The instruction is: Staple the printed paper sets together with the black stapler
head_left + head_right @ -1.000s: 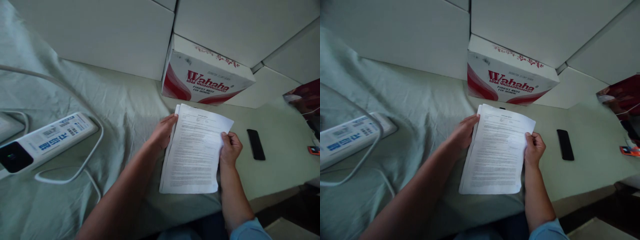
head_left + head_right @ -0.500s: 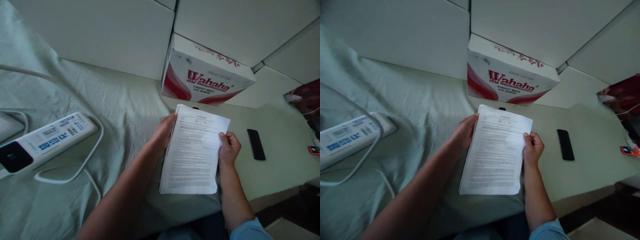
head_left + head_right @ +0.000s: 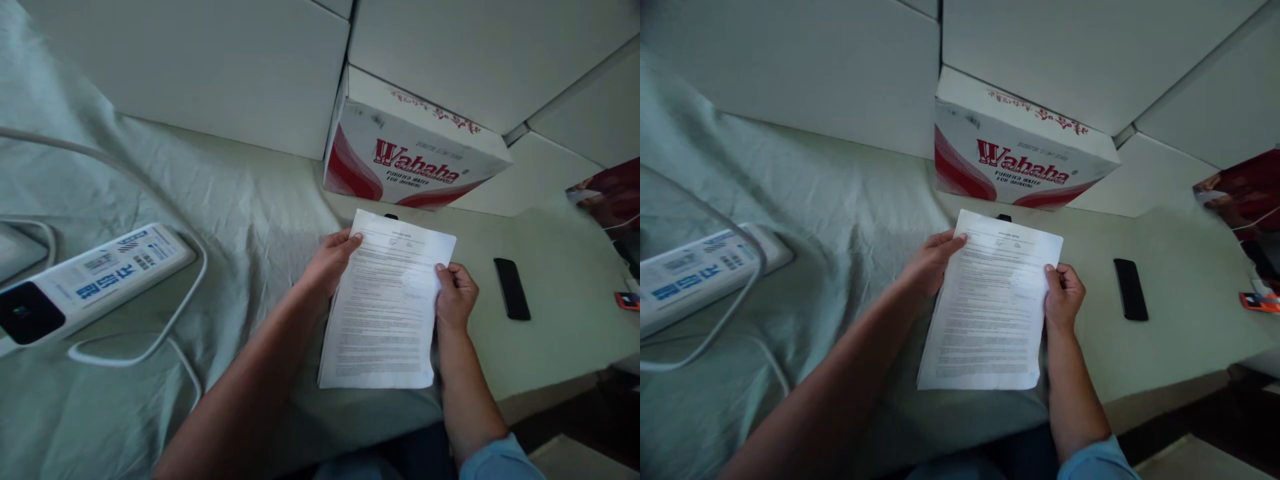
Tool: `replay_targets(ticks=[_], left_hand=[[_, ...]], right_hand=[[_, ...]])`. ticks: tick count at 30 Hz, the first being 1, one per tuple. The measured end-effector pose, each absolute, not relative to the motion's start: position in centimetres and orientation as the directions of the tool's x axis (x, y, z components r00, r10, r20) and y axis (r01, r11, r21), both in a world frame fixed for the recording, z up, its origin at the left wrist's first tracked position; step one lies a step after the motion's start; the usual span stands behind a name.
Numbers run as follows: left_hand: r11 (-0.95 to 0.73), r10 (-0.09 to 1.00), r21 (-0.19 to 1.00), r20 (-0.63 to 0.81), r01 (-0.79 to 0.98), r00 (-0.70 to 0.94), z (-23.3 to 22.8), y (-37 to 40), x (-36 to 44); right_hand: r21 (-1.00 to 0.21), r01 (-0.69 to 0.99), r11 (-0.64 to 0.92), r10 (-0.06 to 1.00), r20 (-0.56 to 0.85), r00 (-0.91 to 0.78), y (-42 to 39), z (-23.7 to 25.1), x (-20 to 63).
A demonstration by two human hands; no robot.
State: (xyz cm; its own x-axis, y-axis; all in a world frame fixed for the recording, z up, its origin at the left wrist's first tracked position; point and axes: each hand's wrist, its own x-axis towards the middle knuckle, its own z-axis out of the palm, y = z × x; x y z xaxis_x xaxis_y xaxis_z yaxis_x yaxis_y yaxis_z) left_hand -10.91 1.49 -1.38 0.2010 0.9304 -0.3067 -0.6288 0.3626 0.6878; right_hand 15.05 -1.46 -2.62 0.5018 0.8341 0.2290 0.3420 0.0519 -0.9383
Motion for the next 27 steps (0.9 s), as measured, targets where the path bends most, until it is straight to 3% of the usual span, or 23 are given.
replay_targets(ticks=[6,8,12,15,27], left_hand=[[0.349,0.935,0.668,-0.295,-0.657,0.196,-1.3,1.6,-11.0],[0.357,0.932,0.657,-0.294,-0.664,0.211,-1.3,1.6,-11.0],[0.374,0.927,0.637,-0.282,-0.674,0.248,-1.1,1.4,-10.9],[0.378,0.926,0.638,-0.264,-0.671,0.271,-0.9,1.3,-10.9],[0.462,0.887,0.683,-0.360,-0.565,0.289,-1.3,0.9,-10.9]], right_hand=[[-0.918,0.393,0.063,0.834,0.264,0.484,-0.8,-3.5,16.4],[-0.940,0.330,0.082,0.829,0.248,0.502,-0.6,-3.5,16.8],[-0.997,0.070,0.010,0.886,0.042,0.462,-0.8,-3.2,16.6],[-0.994,-0.030,-0.109,0.921,-0.112,0.374,-1.4,-2.8,15.9],[-0.988,-0.020,-0.154,0.941,-0.153,0.300,-2.1,-2.6,14.6]])
